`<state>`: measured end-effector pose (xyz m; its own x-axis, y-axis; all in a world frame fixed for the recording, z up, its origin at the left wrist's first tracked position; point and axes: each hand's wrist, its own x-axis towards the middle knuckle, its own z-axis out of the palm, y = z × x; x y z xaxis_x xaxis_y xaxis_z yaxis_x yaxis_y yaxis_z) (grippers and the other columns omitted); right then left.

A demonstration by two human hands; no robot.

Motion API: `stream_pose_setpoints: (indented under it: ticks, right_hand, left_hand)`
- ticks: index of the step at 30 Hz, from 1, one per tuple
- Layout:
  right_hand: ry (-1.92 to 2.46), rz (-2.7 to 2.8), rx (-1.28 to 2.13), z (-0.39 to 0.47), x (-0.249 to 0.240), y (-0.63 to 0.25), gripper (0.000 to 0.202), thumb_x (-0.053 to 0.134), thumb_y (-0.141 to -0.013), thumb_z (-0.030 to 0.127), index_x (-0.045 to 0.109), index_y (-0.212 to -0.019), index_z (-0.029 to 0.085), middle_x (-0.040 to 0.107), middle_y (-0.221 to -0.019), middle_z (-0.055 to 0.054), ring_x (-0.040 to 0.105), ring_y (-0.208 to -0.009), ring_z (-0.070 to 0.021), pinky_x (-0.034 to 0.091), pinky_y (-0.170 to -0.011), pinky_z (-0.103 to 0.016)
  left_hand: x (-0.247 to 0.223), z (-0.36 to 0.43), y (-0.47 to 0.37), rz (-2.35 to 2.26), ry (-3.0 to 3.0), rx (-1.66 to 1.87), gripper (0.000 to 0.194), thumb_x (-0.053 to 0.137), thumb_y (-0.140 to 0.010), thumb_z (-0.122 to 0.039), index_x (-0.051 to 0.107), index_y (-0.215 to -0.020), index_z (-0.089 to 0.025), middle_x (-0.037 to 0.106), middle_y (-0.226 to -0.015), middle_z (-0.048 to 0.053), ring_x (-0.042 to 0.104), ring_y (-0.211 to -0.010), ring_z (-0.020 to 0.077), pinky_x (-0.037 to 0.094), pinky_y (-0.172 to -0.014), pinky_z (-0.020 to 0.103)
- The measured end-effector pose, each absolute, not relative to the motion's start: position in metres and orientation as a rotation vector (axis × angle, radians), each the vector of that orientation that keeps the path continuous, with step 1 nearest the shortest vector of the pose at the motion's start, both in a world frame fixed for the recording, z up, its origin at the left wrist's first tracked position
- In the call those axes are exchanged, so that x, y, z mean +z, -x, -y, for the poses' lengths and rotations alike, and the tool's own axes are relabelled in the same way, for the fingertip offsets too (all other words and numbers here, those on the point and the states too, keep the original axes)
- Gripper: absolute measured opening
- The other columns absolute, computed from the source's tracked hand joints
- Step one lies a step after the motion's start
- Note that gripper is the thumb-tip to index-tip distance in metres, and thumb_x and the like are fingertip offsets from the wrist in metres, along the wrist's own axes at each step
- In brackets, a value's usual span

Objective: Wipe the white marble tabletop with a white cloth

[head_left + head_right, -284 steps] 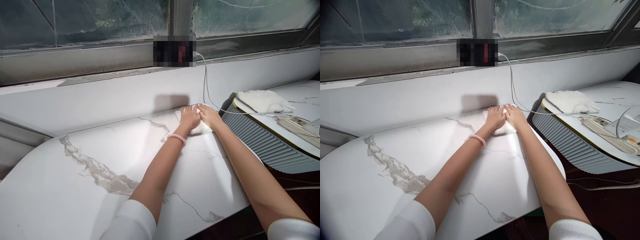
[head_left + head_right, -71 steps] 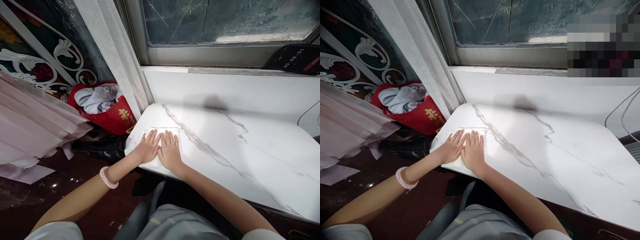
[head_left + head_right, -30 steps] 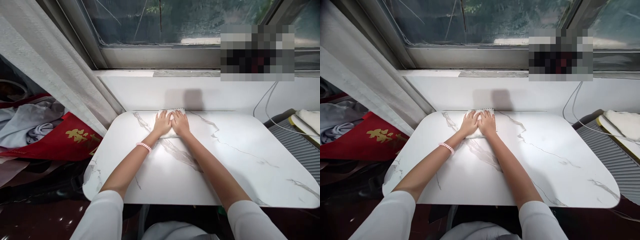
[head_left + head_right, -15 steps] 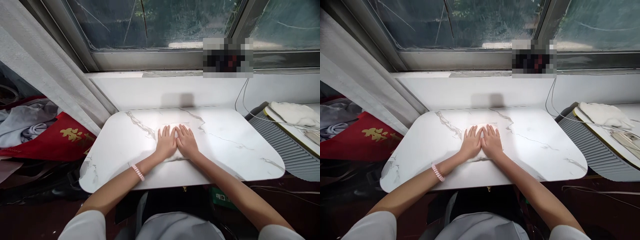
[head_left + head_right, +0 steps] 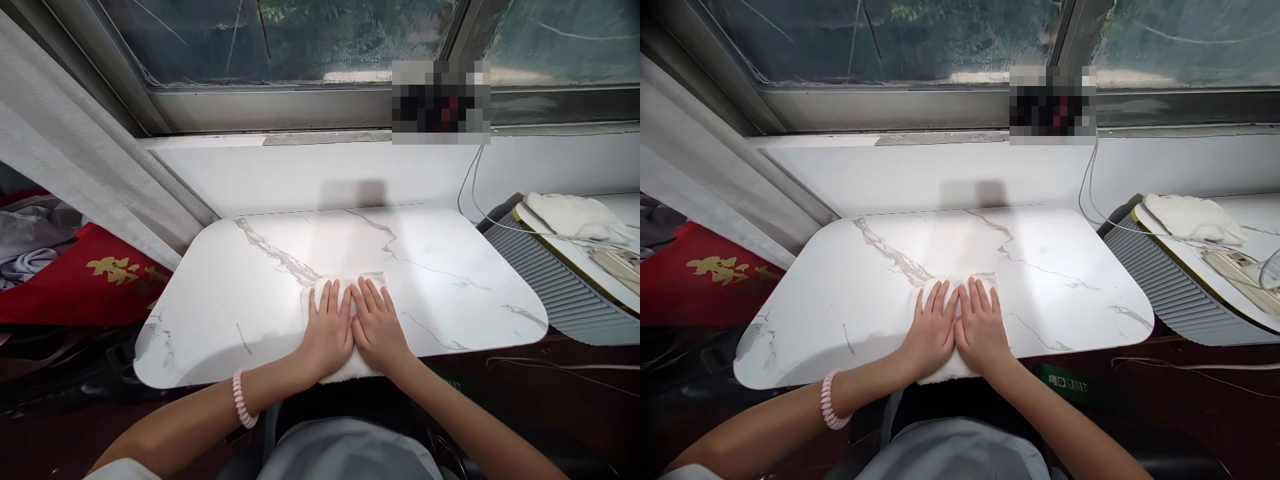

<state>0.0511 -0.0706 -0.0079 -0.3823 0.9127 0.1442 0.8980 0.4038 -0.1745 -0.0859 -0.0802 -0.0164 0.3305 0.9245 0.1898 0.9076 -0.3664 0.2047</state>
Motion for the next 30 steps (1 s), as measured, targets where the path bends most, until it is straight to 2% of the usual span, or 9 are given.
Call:
stream_pose_setpoints:
  ticks: [8,15,21,30]
  right_hand:
    - [1.649,2.375,0.181,-0.028,-0.005,-0.065,0.056,0.031,-0.090,0.020,0.044,-0.144,0.010,0.037,-0.154,-0.011,0.028,-0.144,-0.0231,0.018,-0.118,-0.044]
    - [1.665,2.174,0.239,-0.124,-0.009,-0.073,0.052,0.032,-0.089,0.021,0.051,-0.137,0.013,0.045,-0.149,-0.012,0.035,-0.140,-0.0247,0.022,-0.116,-0.047]
    - [1.575,2.103,0.209,-0.168,-0.017,-0.077,0.050,0.034,-0.085,0.019,0.058,-0.129,0.017,0.054,-0.141,-0.010,0.042,-0.134,-0.0250,0.028,-0.113,-0.048]
    - [1.607,2.128,0.122,-0.191,-0.016,-0.078,0.050,0.030,-0.085,0.017,0.059,-0.127,0.016,0.058,-0.136,-0.009,0.046,-0.129,-0.0234,0.031,-0.111,-0.042]
  left_hand:
    - [-0.010,-0.018,0.068,-1.773,-2.412,0.345,0.054,0.033,-0.095,-0.029,0.038,-0.146,-0.009,0.032,-0.154,0.020,0.025,-0.144,0.0350,0.016,-0.116,0.061]
    - [-0.007,-0.115,0.053,-1.826,-2.368,0.429,0.048,0.032,-0.097,-0.029,0.040,-0.143,-0.019,0.036,-0.153,0.011,0.028,-0.143,0.0243,0.018,-0.118,0.050]
    - [-0.005,-0.151,0.048,-1.845,-2.314,0.520,0.044,0.034,-0.096,-0.028,0.044,-0.139,-0.022,0.041,-0.150,0.009,0.032,-0.141,0.0205,0.017,-0.119,0.047]
    - [-0.008,-0.175,0.043,-1.883,-2.322,0.560,0.042,0.034,-0.096,-0.027,0.047,-0.135,-0.021,0.046,-0.146,0.008,0.036,-0.137,0.0217,0.021,-0.117,0.048]
